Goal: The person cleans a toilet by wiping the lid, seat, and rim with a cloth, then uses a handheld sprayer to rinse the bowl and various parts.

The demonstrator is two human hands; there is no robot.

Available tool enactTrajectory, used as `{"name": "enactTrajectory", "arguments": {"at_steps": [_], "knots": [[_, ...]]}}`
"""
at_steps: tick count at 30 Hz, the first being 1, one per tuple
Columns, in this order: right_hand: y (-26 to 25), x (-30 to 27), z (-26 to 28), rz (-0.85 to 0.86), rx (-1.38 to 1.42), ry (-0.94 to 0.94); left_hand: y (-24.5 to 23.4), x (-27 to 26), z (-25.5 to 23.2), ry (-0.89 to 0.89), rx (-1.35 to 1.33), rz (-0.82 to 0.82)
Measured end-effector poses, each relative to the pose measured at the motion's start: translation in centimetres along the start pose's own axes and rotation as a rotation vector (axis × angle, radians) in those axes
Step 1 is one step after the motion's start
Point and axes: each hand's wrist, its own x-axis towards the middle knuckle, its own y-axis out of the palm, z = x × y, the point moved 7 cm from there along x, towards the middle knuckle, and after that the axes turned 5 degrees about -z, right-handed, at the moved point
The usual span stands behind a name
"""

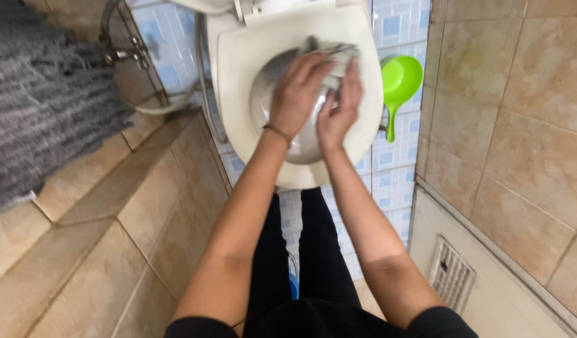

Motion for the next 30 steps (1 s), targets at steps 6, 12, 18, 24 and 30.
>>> {"name": "enactTrajectory", "arguments": {"at_steps": [6,12,18,24,30], "knots": [[4.7,4.6,-3.1,0.018,-0.225,-0.068,4.2,4.1,2.8,0.132,0.082,0.002],[11.0,1.7,-1.0,0.067,-0.186,0.003,-1.0,3.1,8.4,0.101,0.141,0.028],[15.9,-2.2,5.4,0.174,-0.084,-0.06,-9.3,-0.2,11.7,-0.032,0.157,-0.137],[17.4,-5.2,8.6,0.47,-0.187,-0.275,-12.2,-8.9,13.7,-0.362,0.138,-0.355],[15.7,-13.4,10.7,0.928,-0.284,-0.492,-11.7,-22.4,13.6,-0.688,0.189,-0.442]]}}
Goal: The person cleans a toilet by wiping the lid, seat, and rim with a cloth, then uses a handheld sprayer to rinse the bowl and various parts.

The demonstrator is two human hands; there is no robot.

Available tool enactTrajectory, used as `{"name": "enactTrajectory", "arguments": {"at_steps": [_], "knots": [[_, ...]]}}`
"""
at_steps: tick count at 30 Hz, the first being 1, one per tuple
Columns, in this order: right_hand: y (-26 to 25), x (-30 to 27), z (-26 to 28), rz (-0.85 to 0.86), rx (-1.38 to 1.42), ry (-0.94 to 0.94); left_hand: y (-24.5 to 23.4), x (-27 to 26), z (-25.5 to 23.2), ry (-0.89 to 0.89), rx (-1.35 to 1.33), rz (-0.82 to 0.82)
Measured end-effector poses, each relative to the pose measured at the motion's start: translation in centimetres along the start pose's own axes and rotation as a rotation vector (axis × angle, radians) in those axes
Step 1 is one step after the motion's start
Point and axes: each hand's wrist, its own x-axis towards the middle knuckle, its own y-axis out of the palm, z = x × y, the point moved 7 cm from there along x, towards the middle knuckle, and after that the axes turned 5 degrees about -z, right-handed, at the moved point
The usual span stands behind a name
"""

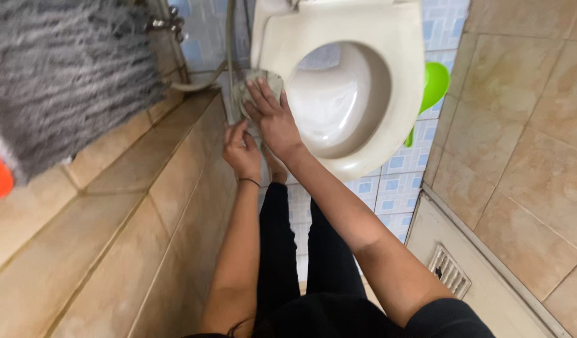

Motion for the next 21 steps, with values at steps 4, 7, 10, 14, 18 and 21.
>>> {"name": "enactTrajectory", "arguments": {"at_steps": [4,7,10,14,18,21], "knots": [[1.5,-4.9,2.9,0.081,0.022,-0.075,-0.4,-7.6,3.0,-0.214,-0.037,-0.057],[2.7,-8.4,2.4,0.239,0.054,-0.041,-0.5,-11.7,4.0,-0.339,-0.074,-0.062],[2.1,-11.6,1.6,0.137,0.028,-0.113,-0.4,-14.7,4.0,-0.358,-0.157,-0.053],[2.3,-16.7,-0.5,0.158,0.055,-0.047,0.1,-19.0,4.0,-0.433,-0.186,0.038],[1.4,-22.9,-2.9,0.178,0.097,0.062,1.0,-24.1,2.3,-0.367,-0.076,0.156],[0.4,-26.6,-5.5,0.171,0.08,0.121,3.5,-27.5,0.8,-0.384,-0.155,0.261]]}}
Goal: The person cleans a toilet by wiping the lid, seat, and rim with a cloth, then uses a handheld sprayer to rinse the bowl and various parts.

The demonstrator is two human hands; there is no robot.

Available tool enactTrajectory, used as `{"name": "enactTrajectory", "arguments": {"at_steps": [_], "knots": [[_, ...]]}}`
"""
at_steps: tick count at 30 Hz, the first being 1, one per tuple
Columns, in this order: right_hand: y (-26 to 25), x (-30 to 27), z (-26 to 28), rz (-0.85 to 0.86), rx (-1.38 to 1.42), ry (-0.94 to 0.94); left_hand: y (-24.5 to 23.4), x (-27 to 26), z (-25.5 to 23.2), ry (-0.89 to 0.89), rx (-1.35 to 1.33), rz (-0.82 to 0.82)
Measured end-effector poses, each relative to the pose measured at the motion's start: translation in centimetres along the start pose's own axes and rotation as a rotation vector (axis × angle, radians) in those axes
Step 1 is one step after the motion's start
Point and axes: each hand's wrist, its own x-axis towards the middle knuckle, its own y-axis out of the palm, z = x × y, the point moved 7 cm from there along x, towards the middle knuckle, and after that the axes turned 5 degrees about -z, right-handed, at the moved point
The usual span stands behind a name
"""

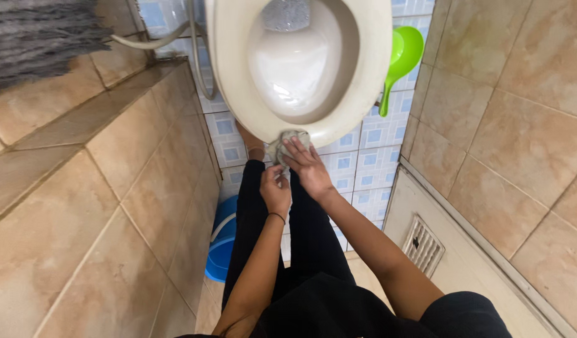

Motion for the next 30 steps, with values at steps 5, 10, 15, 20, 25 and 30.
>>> {"name": "enactTrajectory", "arguments": {"at_steps": [5,10,15,20,25,30], "knots": [[-1.7,-4.2,-5.0,-0.034,-0.084,0.032,4.7,-2.5,-1.8,-0.016,-0.004,0.232],[-7.8,-5.3,-9.1,-0.263,-0.125,0.255,6.2,-2.2,-6.6,0.028,-0.102,0.376],[-8.8,-1.4,-10.1,-0.494,-0.161,0.493,6.3,-0.8,-2.3,-0.263,-0.32,0.21],[-1.4,-1.0,-4.1,-0.389,-0.101,0.538,5.8,0.4,7.3,-0.726,-0.628,0.036],[4.0,-5.6,-0.9,-0.36,0.269,0.548,4.7,1.8,10.2,-0.815,-0.848,0.098],[11.4,-9.2,-4.9,-0.431,1.591,1.139,4.6,2.7,8.9,-0.76,-0.879,0.22]]}}
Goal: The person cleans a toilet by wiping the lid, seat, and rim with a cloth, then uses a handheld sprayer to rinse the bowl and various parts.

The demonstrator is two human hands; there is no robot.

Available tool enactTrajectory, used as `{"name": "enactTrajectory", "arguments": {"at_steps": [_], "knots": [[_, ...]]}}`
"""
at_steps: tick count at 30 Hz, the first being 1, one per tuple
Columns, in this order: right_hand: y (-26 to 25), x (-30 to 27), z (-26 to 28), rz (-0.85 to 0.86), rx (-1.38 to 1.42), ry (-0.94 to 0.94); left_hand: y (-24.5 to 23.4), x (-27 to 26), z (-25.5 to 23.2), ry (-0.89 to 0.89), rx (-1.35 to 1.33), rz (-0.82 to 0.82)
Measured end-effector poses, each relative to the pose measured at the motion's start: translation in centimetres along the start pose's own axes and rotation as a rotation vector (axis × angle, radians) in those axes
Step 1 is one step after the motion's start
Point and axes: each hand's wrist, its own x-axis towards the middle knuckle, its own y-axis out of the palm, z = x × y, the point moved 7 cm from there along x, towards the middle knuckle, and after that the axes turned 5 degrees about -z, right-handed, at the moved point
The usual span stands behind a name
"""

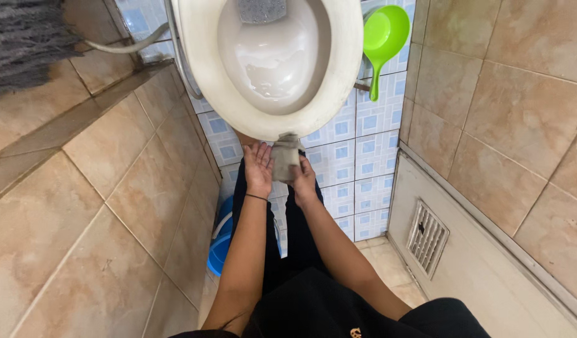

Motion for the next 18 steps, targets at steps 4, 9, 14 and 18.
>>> {"name": "enactTrajectory", "arguments": {"at_steps": [4,9,14,18], "knots": [[1.3,1.2,0.5,0.072,0.211,0.057,1.2,0.6,0.0,0.002,0.002,0.019],[2.7,1.6,1.5,0.135,0.227,0.111,0.6,1.8,-0.4,-0.08,0.028,0.025],[2.4,-0.1,2.5,0.108,0.247,0.073,0.7,0.3,-1.7,-0.053,0.123,0.073],[2.7,-6.0,5.3,0.102,0.229,-0.045,1.6,-6.2,-5.3,0.102,0.416,0.014]]}}
